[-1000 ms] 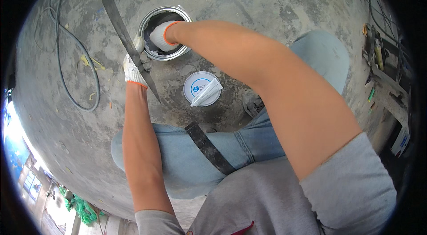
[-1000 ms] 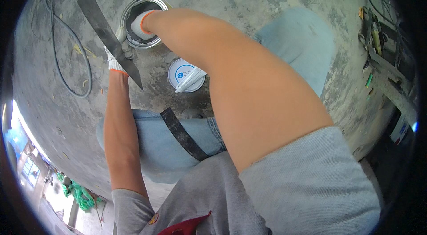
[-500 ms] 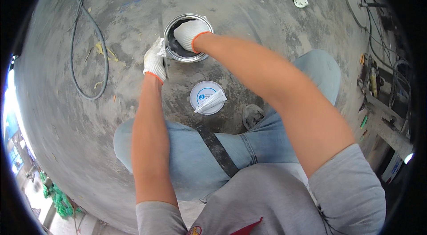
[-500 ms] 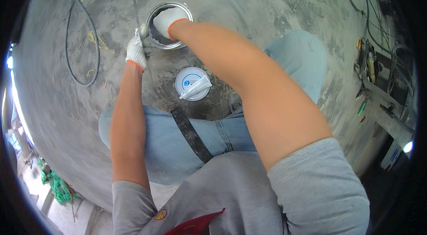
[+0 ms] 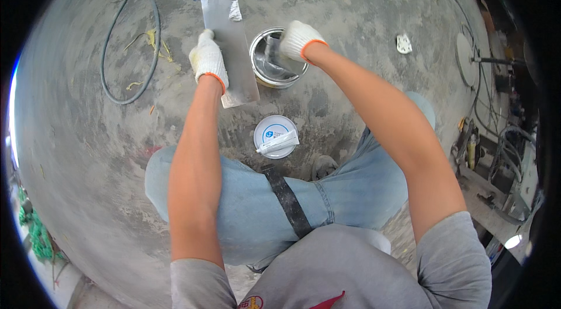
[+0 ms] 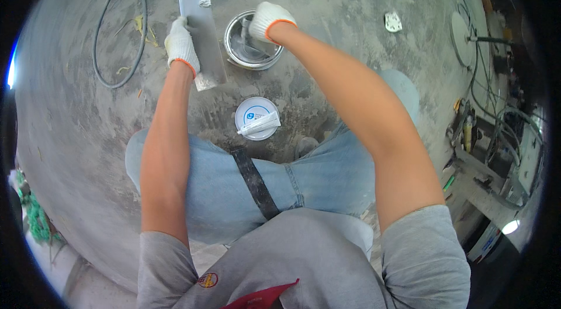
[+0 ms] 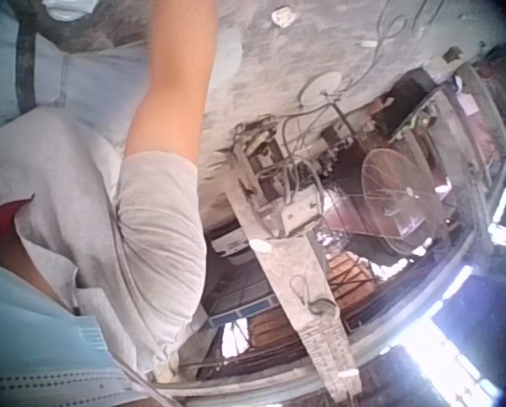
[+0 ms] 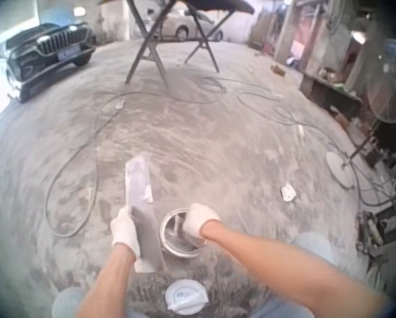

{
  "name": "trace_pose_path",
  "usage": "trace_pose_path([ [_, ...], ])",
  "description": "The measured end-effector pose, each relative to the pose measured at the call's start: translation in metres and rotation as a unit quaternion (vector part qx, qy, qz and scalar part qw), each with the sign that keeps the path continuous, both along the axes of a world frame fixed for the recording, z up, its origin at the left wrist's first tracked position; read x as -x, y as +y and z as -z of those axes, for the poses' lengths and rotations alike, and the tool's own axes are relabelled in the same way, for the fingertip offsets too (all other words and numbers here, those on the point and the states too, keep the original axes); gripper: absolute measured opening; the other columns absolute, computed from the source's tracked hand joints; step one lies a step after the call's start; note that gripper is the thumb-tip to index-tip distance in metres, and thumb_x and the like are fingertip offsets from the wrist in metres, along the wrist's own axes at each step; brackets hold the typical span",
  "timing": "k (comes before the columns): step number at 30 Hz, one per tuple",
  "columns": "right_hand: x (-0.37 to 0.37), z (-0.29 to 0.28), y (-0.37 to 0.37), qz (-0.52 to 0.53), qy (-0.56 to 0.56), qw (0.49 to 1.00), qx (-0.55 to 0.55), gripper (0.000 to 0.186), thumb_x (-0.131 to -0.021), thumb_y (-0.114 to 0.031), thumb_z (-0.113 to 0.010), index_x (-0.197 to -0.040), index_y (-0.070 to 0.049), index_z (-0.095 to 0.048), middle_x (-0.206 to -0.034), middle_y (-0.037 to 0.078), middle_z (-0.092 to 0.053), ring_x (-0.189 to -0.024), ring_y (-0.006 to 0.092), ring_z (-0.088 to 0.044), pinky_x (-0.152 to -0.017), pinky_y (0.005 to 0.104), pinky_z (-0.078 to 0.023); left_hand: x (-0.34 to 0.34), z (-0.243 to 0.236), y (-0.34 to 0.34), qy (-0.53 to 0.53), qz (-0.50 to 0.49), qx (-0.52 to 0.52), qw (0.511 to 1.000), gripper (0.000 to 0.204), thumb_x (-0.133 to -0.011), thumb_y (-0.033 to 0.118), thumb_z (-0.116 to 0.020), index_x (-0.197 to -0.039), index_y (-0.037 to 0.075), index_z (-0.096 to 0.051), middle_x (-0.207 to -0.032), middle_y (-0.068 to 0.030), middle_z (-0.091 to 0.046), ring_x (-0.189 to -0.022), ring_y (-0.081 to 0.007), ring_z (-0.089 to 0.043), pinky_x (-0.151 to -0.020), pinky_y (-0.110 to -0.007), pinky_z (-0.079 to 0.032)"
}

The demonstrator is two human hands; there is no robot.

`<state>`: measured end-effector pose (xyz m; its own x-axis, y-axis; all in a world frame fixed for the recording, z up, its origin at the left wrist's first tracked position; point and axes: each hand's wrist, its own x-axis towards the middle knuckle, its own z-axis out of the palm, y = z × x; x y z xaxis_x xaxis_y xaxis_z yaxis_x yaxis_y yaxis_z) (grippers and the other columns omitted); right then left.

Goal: The person applies a yellowish body filler to the rear quarter panel of a silver car using a small scraper and a larger metal plate. They spread the filler over the panel and then scrape excess material back onto the plate.

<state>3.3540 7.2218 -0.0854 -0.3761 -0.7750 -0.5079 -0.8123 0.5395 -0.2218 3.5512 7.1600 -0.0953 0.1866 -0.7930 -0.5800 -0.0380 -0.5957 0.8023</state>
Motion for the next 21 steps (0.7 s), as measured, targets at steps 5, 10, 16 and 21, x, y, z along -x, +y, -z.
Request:
trace_pose_path([
  [5, 0.005, -0.069, 0.029, -0.069, 0.019, 0.994, 0.084, 0.035, -0.082, -0.018, -0.064, -0.112, -0.008, -0.08, -0.109, 0.021, -0.076, -0.102, 0.0412, -0.073, -0.088, 0.0443, -0.059, -0.002, -0.009, 0.013, 0.071, 0.008, -0.031, 0.997, 0.045, -0.094, 0.034, -0.067, -0.113, -0.007, -0.072, -0.104, -0.0139, -0.072, -0.09, -0.0233, -0.065, -0.082, -0.041, -0.052],
  [10, -0.01, -0.118, 0.062, -0.059, 0.017, 0.915, 0.398, 0.031, -0.087, -0.02, -0.069, -0.114, -0.011, -0.079, -0.1, 0.016, -0.077, -0.092, 0.0346, -0.074, -0.083, 0.0411, -0.058, 0.014, -0.01, 0.033, 0.195, 0.041, -0.126, 0.972, 0.042, -0.095, 0.033, -0.066, -0.112, -0.005, -0.071, -0.102, -0.013, -0.071, -0.094, -0.0241, -0.064, -0.085, -0.043, -0.051],
  [16, -0.037, -0.105, 0.065, -0.209, 0.16, 0.763, 0.59, 0.031, -0.082, -0.002, -0.075, -0.113, -0.009, -0.079, -0.099, 0.01, -0.077, -0.086, 0.0293, -0.073, -0.077, 0.037, -0.059, 0.026, -0.046, 0.051, 0.281, 0.056, -0.147, 0.947, 0.043, -0.101, 0.037, -0.063, -0.122, 0.0, -0.067, -0.115, -0.012, -0.07, -0.103, -0.0235, -0.063, -0.095, -0.042, -0.05],
  [21, -0.039, -0.104, 0.054, -0.3, 0.247, 0.762, 0.519, 0.035, -0.081, -0.001, -0.07, -0.115, -0.01, -0.075, -0.104, 0.006, -0.073, -0.088, 0.0265, -0.069, -0.073, 0.0367, -0.057, 0.011, -0.071, 0.058, 0.215, 0.036, -0.015, 0.976, 0.045, -0.102, 0.04, -0.06, -0.101, -0.004, -0.07, -0.086, -0.0074, -0.066, -0.078, -0.0205, -0.057, -0.075, -0.041, -0.047],
])
